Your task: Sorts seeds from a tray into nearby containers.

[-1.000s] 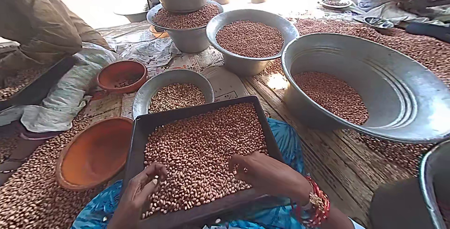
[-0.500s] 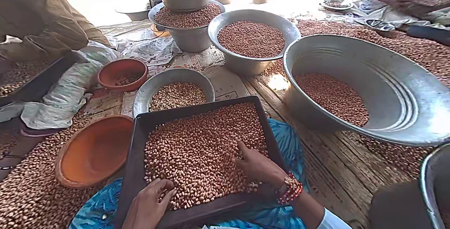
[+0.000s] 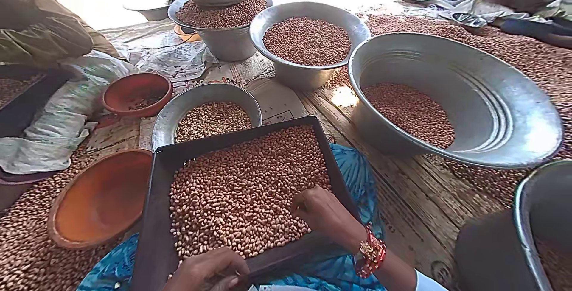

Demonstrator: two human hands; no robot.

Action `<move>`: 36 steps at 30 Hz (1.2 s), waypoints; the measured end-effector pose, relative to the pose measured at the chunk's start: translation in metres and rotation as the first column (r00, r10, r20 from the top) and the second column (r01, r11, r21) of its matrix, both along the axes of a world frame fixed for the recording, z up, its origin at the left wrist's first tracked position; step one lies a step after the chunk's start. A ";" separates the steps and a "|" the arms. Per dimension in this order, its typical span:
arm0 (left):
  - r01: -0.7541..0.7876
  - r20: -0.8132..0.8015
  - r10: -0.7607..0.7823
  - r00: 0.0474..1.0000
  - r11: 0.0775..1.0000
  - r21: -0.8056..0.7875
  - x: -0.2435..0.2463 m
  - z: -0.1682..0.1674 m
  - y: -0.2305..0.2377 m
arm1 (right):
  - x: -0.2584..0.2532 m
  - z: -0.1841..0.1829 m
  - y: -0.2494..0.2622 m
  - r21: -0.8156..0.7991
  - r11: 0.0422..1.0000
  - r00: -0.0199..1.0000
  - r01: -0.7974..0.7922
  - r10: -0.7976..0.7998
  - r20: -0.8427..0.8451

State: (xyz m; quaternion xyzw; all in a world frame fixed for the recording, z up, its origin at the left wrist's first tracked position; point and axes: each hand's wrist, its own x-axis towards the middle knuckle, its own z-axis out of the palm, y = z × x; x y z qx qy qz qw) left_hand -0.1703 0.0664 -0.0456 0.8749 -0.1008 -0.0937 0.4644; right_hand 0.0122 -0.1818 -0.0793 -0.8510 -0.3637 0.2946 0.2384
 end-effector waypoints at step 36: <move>-0.158 -0.398 0.674 0.623 0.606 0.780 0.056 -0.023 -0.018 | 0.002 -0.003 0.109 -0.139 0.987 0.983 0.084 -0.060 0.171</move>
